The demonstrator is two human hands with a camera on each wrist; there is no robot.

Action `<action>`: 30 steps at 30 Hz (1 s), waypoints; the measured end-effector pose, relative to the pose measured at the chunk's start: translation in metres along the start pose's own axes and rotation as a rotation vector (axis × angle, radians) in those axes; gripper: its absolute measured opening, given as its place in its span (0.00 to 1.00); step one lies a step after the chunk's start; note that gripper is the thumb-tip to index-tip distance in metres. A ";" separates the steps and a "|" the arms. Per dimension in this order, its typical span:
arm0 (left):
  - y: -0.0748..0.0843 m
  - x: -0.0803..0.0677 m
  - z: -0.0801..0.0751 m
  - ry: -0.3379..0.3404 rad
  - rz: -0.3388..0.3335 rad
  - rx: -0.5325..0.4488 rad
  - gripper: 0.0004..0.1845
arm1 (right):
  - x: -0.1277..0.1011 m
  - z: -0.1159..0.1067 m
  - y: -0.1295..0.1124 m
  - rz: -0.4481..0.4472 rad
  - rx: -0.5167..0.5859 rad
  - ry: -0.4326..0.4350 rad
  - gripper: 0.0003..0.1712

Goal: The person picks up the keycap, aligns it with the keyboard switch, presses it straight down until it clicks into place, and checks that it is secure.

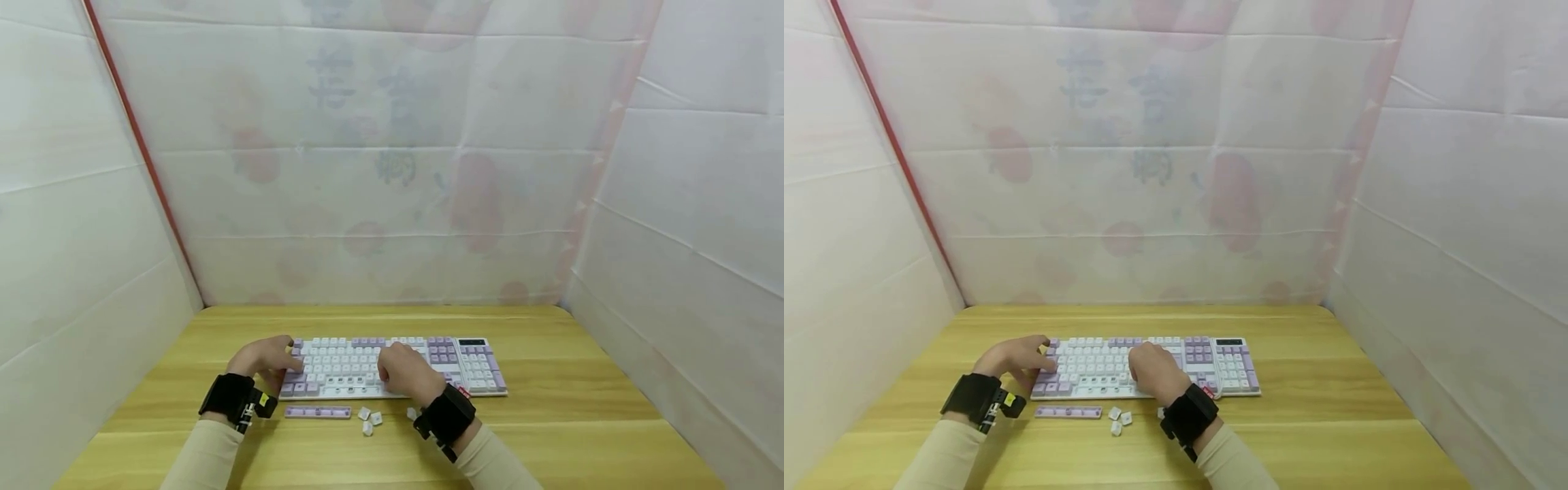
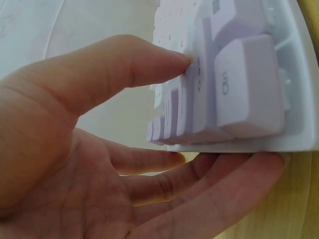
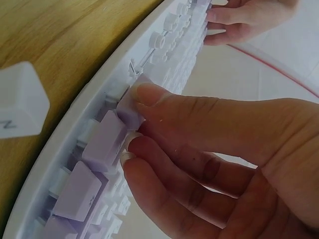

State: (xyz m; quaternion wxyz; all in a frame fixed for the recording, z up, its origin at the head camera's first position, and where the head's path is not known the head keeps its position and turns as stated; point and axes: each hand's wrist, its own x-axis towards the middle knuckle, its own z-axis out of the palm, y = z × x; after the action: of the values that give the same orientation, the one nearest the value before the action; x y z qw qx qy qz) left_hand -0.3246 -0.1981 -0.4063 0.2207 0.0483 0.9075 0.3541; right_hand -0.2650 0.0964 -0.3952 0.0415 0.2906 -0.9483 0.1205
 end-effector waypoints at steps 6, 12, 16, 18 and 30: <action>-0.001 0.000 -0.001 -0.003 0.010 0.003 0.44 | 0.002 0.001 0.000 0.022 0.000 -0.015 0.14; 0.000 0.000 0.000 -0.013 0.006 -0.003 0.44 | 0.002 0.003 -0.002 0.046 -0.003 -0.031 0.14; -0.001 -0.001 0.000 -0.015 0.000 -0.005 0.43 | 0.004 0.004 -0.003 0.058 -0.022 -0.034 0.14; -0.002 -0.002 -0.001 -0.007 -0.004 -0.008 0.43 | 0.006 0.004 -0.005 0.059 -0.029 -0.031 0.14; -0.001 -0.001 0.002 0.008 0.010 -0.004 0.42 | 0.002 0.004 -0.002 0.056 -0.008 -0.025 0.12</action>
State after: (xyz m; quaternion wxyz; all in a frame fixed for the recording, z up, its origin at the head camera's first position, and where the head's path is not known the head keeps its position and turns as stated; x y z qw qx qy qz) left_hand -0.3231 -0.1979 -0.4078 0.2152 0.0512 0.9075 0.3572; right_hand -0.2652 0.0924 -0.3982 0.0272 0.2651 -0.9570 0.1143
